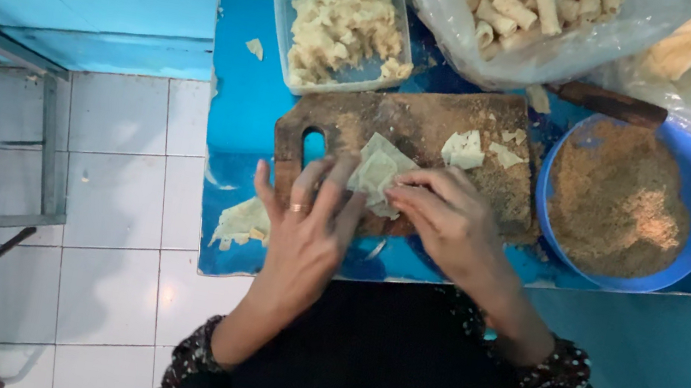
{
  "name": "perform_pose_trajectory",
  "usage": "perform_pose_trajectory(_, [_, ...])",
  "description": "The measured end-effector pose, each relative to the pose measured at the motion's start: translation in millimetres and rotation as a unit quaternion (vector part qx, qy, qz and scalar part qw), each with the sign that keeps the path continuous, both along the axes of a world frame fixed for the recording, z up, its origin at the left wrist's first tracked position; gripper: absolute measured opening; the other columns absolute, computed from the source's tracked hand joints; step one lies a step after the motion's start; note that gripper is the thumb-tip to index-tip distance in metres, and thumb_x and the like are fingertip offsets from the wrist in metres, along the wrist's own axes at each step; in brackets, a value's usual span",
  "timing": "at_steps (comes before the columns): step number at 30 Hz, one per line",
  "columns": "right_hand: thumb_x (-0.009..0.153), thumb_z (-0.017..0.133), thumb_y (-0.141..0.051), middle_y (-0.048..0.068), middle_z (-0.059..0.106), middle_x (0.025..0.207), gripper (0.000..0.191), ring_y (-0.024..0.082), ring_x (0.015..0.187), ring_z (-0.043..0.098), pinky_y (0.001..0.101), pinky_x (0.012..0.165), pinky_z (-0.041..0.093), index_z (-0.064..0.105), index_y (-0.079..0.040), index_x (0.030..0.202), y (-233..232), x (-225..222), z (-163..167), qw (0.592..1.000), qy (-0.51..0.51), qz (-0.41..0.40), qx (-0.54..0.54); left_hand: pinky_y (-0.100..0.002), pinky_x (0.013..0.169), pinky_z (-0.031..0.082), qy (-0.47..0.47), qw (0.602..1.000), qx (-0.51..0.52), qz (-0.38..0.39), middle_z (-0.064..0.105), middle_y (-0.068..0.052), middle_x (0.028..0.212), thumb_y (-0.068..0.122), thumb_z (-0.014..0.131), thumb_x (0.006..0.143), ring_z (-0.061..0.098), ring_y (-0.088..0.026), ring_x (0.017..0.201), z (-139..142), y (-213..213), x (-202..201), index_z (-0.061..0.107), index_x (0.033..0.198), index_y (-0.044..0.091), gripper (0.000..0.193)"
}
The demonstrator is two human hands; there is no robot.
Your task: The person picks up thin flat dough sheets from a cutting board, folds and rolls each sheet by hand into a tight tube, and places the finished rolls into a plastic bag on the table. A blue bowl of crumbs sits beside the board and scraps are set aside as the person works through the sheets one at a time.
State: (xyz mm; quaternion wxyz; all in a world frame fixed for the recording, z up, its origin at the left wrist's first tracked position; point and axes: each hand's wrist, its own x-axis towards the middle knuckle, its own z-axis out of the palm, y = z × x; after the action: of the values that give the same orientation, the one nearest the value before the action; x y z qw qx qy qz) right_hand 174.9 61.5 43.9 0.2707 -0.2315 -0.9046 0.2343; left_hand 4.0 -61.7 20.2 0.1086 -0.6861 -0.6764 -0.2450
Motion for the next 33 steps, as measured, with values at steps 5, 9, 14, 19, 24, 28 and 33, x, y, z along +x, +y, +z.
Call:
perform_pose_trajectory(5, [0.082,0.082,-0.022,0.011,0.066,0.112,0.035,0.029,0.102,0.065,0.0404,0.085,0.054,0.074,-0.001,0.108,8.5,2.6,4.6,0.997,-0.011,0.075,0.027,-0.071,0.119,0.017,-0.106,0.994,0.008,-0.025,0.054,-0.012,0.143,0.013,0.070,0.089,0.047,-0.033,0.136,-5.7,18.2,-10.3,0.072,0.103,0.008,0.015])
perform_pose_trajectory(9, [0.086,0.081,-0.017,0.006,0.064,0.101,0.019,0.027,0.095,0.061,0.0404,0.081,0.051,0.077,-0.008,0.102,16.0,-5.6,1.7,0.997,-0.037,0.043,0.044,-0.072,0.113,0.017,-0.183,0.983,0.003,-0.016,0.052,-0.015,0.137,0.019,0.075,0.089,0.045,-0.039,0.132,-4.8,24.2,-10.1,0.069,0.097,0.007,0.015])
perform_pose_trajectory(14, [0.080,0.085,-0.019,0.011,0.059,0.096,0.016,0.028,0.090,0.060,0.0415,0.075,0.048,0.076,-0.008,0.087,36.7,-16.2,-0.3,0.995,-0.075,0.000,-0.066,-0.072,0.112,0.017,-0.202,0.979,-0.014,0.029,0.050,-0.019,0.129,0.016,0.076,0.086,0.043,-0.041,0.127,-1.2,35.5,-7.2,0.071,0.095,0.008,0.014])
perform_pose_trajectory(19, [0.077,0.083,-0.018,0.010,0.059,0.100,0.019,0.025,0.088,0.062,0.0391,0.073,0.049,0.074,-0.008,0.092,33.9,-18.8,-7.1,0.992,-0.038,-0.032,-0.116,-0.070,0.113,0.021,-0.237,0.971,0.000,0.018,0.053,-0.016,0.132,0.015,0.076,0.082,0.045,-0.040,0.129,2.8,38.6,-9.7,0.070,0.095,0.008,0.015])
perform_pose_trajectory(24, [0.087,0.080,-0.016,0.003,0.064,0.099,0.013,0.024,0.094,0.062,0.0402,0.081,0.046,0.077,-0.010,0.097,23.7,-11.0,-4.9,0.999,-0.028,0.028,0.010,-0.073,0.115,0.016,-0.121,0.992,0.023,-0.025,0.054,-0.016,0.137,0.013,0.074,0.084,0.047,-0.038,0.130,4.7,32.8,-15.2,0.070,0.093,0.008,0.012])
perform_pose_trajectory(28, [0.083,0.080,-0.019,0.003,0.065,0.098,0.015,0.025,0.096,0.061,0.0442,0.082,0.041,0.077,-0.009,0.094,14.1,-11.0,-0.6,0.995,-0.045,-0.005,0.091,-0.071,0.116,0.018,-0.114,0.993,-0.011,-0.015,0.054,-0.016,0.136,0.013,0.074,0.085,0.046,-0.038,0.130,1.2,39.2,-14.3,0.070,0.096,0.007,0.013])
perform_pose_trajectory(33, [0.084,0.078,-0.018,0.000,0.069,0.097,0.009,0.024,0.096,0.060,0.0401,0.080,0.039,0.077,-0.012,0.090,29.9,-19.9,3.4,0.996,-0.085,-0.017,-0.012,-0.067,0.117,0.020,-0.209,0.978,0.014,-0.016,0.053,-0.016,0.137,0.009,0.073,0.087,0.046,-0.038,0.128,-0.2,42.1,-11.9,0.072,0.101,0.007,0.014])
